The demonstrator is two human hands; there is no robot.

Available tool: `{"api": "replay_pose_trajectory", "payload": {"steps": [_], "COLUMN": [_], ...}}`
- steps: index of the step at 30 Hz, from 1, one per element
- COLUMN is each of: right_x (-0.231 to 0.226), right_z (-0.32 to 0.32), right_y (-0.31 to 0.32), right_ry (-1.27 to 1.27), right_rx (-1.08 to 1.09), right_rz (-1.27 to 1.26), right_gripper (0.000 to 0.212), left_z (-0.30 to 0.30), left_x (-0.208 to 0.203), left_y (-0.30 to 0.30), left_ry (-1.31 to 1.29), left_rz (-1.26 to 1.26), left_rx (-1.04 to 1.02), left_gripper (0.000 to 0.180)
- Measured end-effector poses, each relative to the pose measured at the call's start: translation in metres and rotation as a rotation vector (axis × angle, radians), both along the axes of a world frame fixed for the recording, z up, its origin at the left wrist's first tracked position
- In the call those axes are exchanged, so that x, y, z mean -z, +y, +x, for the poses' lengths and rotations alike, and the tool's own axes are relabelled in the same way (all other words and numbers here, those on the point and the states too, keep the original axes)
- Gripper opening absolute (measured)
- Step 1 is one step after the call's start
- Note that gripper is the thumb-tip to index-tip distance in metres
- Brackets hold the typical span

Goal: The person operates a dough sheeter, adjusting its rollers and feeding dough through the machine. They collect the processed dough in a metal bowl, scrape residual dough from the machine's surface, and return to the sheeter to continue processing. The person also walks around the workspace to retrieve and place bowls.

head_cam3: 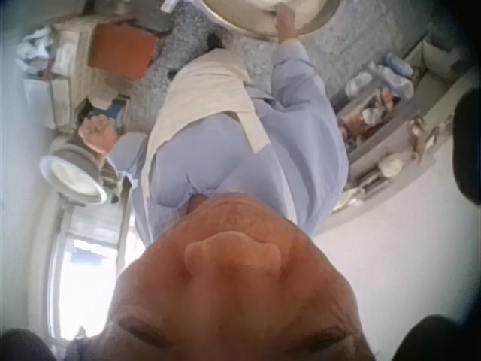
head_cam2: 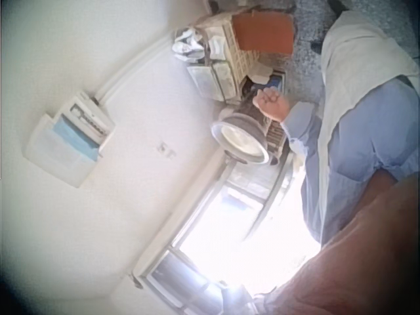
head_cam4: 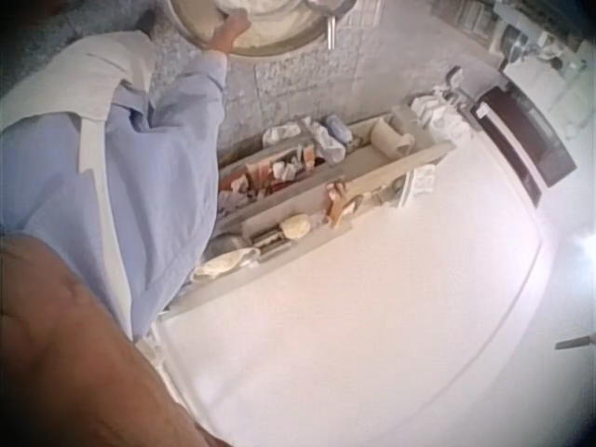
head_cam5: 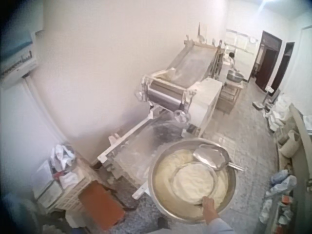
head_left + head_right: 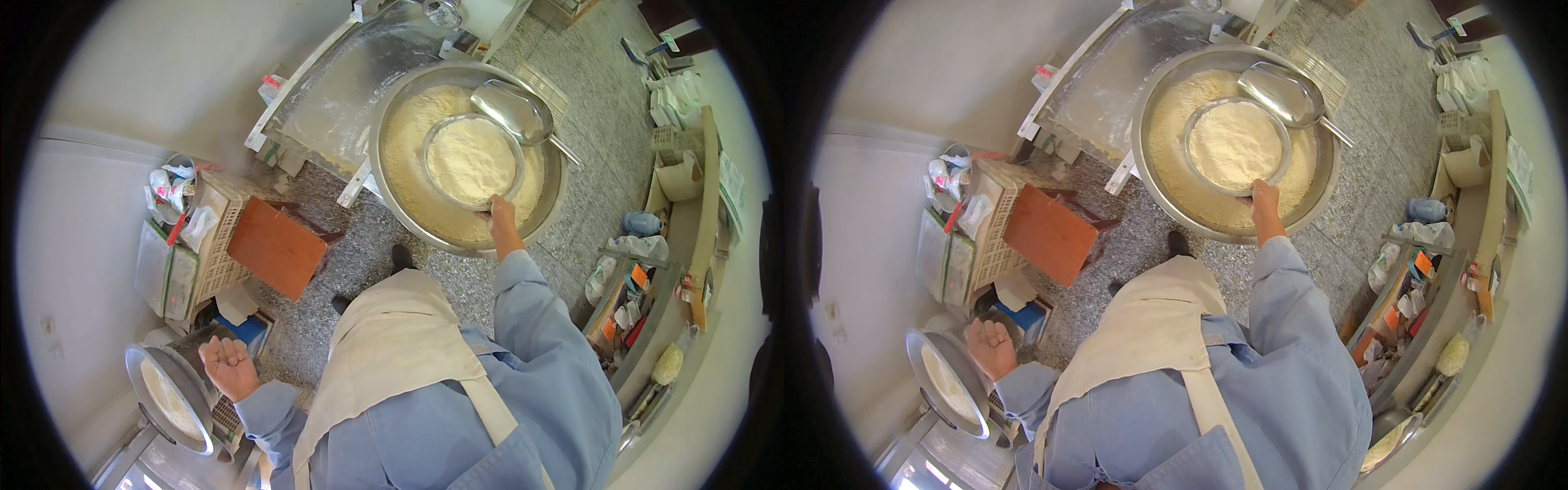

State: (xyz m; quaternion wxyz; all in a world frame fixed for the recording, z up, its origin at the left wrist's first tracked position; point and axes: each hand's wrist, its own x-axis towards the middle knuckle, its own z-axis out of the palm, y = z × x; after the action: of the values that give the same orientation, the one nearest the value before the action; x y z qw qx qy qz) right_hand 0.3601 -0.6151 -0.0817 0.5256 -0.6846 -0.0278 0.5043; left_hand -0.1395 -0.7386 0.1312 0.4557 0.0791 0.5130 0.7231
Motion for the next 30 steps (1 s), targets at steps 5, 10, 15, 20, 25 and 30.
{"api": "replay_pose_trajectory", "payload": {"steps": [5, 10, 15, 20, 25, 30], "right_x": [-0.027, -0.074, -0.123, -0.166, -0.201, -0.201], "right_z": [-0.022, -0.125, -0.266, -0.425, -0.551, -0.594], "right_y": [-0.006, -0.012, -0.021, -0.037, -0.051, -0.07], "right_ry": [-0.332, -0.152, -0.093, 0.061, 0.438, 0.355], "right_rx": [-0.148, -0.424, -0.787, -1.16, -1.728, -1.876], "right_rz": [-0.127, 0.056, 0.114, 0.193, 0.252, 0.313], "right_gripper": [0.034, 0.029, 0.037, 0.041, 0.041, 0.041], "left_z": [0.039, 0.053, 0.003, -0.094, -0.19, -0.303], "left_x": [0.033, 0.074, 0.065, 0.058, 0.018, 0.031], "left_y": [0.028, 0.039, 0.003, -0.052, -0.127, -0.212], "left_ry": [-0.168, -0.088, -0.174, -0.269, -0.277, -0.17], "left_rz": [-0.086, -0.284, -0.159, -0.096, 0.085, 0.134], "left_rx": [0.252, 0.825, 0.704, 0.201, -0.326, -0.655], "left_gripper": [0.019, 0.073, 0.078, 0.066, 0.045, 0.014]}}
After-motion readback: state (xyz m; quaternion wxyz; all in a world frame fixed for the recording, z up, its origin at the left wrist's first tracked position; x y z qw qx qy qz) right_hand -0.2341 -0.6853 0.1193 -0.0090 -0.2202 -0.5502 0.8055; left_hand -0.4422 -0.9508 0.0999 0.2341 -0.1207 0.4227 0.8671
